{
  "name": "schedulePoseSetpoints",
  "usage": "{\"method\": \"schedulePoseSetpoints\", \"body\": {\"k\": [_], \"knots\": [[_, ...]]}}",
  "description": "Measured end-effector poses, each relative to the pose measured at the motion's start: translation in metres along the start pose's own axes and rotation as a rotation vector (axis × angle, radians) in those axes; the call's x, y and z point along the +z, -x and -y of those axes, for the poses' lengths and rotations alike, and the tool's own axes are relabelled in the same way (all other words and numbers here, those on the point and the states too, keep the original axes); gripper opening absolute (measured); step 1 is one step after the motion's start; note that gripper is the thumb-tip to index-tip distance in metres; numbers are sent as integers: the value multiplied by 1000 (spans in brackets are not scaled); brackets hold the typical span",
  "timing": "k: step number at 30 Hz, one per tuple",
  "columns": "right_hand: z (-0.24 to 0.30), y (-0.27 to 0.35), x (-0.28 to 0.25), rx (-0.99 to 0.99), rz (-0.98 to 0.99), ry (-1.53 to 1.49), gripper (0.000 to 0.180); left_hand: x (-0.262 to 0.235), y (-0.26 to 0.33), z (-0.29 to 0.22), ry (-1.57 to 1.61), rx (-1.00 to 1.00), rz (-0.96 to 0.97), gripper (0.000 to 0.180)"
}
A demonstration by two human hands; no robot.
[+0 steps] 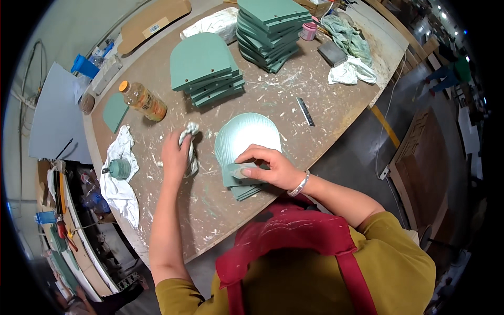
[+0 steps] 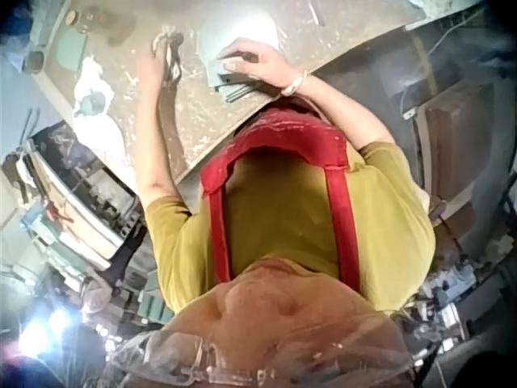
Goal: The person wipes green wooden panels with a cloth and a block, handling one panel at a time from a stack on a workbench.
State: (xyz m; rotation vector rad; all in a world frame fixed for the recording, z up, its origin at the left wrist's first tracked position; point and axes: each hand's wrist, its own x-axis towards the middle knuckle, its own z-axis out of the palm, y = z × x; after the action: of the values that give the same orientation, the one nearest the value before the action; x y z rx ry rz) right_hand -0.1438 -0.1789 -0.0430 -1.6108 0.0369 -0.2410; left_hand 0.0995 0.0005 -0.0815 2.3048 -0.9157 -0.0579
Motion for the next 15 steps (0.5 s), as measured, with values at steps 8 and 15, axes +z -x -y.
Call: {"method": "schedulePoseSetpoints", "body": {"k": [8, 15], "knots": [[-19, 8, 1, -63, 86, 73, 25, 63, -38, -88, 49, 314, 339, 36], [-21, 7, -4, -50, 134, 39, 26, 60, -78, -111, 137, 435, 369, 30]]}}
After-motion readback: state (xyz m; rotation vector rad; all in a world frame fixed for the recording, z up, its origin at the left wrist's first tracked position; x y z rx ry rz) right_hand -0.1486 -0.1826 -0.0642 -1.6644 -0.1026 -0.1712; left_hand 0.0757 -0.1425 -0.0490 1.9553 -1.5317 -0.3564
